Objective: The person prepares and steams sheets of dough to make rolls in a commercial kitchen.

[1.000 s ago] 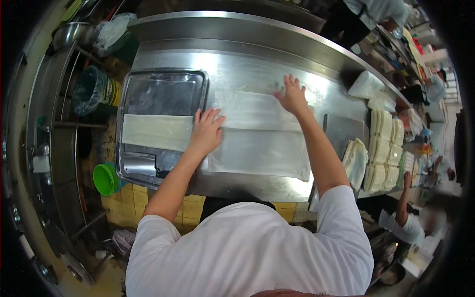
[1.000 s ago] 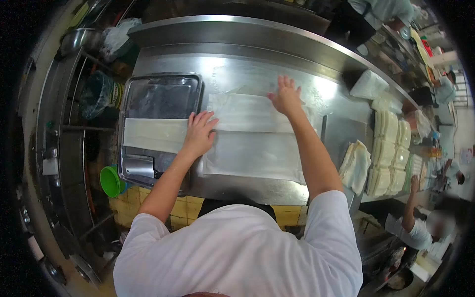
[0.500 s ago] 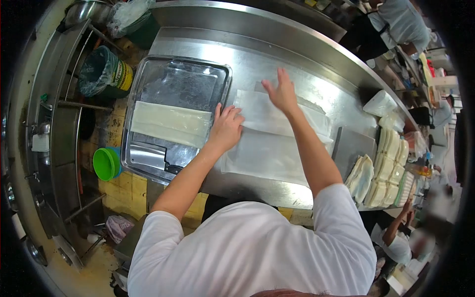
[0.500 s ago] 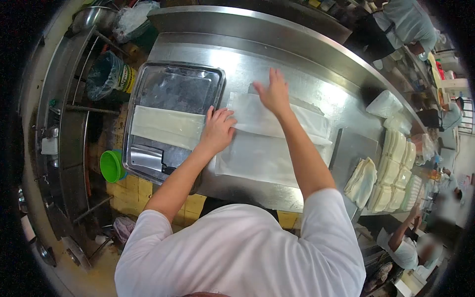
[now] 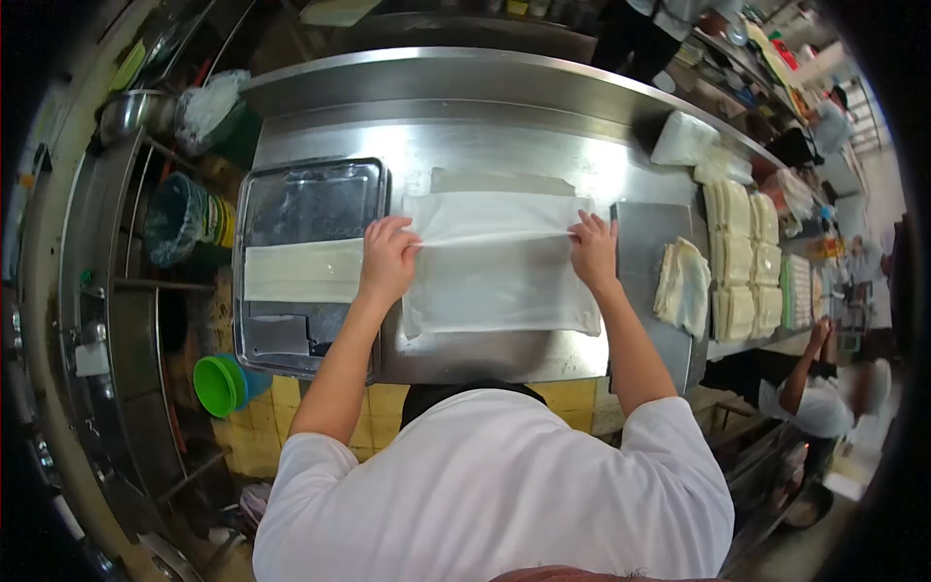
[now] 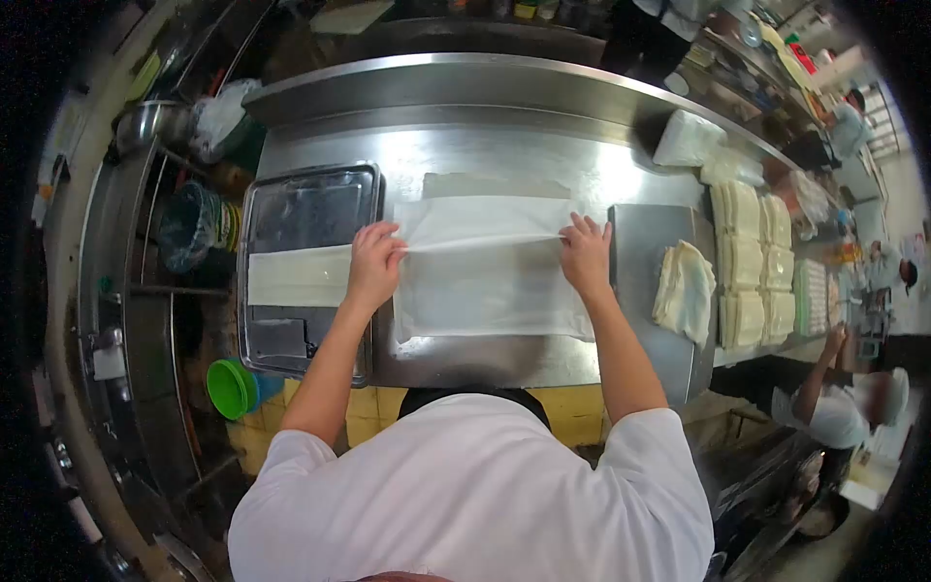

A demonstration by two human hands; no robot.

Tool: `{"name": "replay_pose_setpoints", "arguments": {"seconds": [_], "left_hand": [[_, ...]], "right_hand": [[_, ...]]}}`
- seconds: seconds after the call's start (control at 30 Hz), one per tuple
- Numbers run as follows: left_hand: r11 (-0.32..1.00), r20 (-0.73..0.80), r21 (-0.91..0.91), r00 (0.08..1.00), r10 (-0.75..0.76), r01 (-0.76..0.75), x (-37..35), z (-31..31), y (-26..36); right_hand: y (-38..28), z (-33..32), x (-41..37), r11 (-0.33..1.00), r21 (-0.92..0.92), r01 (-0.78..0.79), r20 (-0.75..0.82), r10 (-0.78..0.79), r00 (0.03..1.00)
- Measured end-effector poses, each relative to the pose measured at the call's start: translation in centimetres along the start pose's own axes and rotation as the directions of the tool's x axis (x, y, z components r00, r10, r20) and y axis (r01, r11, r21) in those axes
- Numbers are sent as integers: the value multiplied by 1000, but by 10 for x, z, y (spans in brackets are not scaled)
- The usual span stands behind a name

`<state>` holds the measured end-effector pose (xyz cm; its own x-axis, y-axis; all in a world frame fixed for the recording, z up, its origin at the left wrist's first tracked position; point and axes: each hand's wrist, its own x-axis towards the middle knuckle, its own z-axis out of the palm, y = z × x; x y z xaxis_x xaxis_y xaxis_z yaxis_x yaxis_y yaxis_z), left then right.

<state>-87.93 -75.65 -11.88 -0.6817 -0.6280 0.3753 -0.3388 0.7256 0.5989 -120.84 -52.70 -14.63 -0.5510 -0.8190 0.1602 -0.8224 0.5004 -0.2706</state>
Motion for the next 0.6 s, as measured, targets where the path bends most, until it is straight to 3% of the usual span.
{"name": "replay_pose_setpoints", "arguments": {"seconds": [0.1,0.2,0.23,0.3,0.43,0.5,0.6], "left_hand": [[1000,87,1,996,-14,14,-35,-18,21],[996,279,65,957,-76,60,-85,-39,44],[997,278,70,959,-62,44,-103,-44,52],[964,539,230,808,-239,131,-132,-52,67],[913,488,356,793,-364,199,-155,-46,96],[956,465,243,846,-262,163,-150,-39,110],[988,509,132,850,-132,74,-135,-22,137]], "right_hand": [[-5,-23,-51,999,2,35,-25,-35,999],[-12,-34,-125,997,-7,75,66,-74,995],[-14,-35,-154,998,3,69,97,-69,993],[-14,-25,-206,999,-4,45,195,-43,980],[-31,-44,-258,992,121,-18,124,3,992],[-31,-49,-267,986,160,-45,29,40,999],[-29,-64,-270,959,263,-109,-42,124,991]]}}
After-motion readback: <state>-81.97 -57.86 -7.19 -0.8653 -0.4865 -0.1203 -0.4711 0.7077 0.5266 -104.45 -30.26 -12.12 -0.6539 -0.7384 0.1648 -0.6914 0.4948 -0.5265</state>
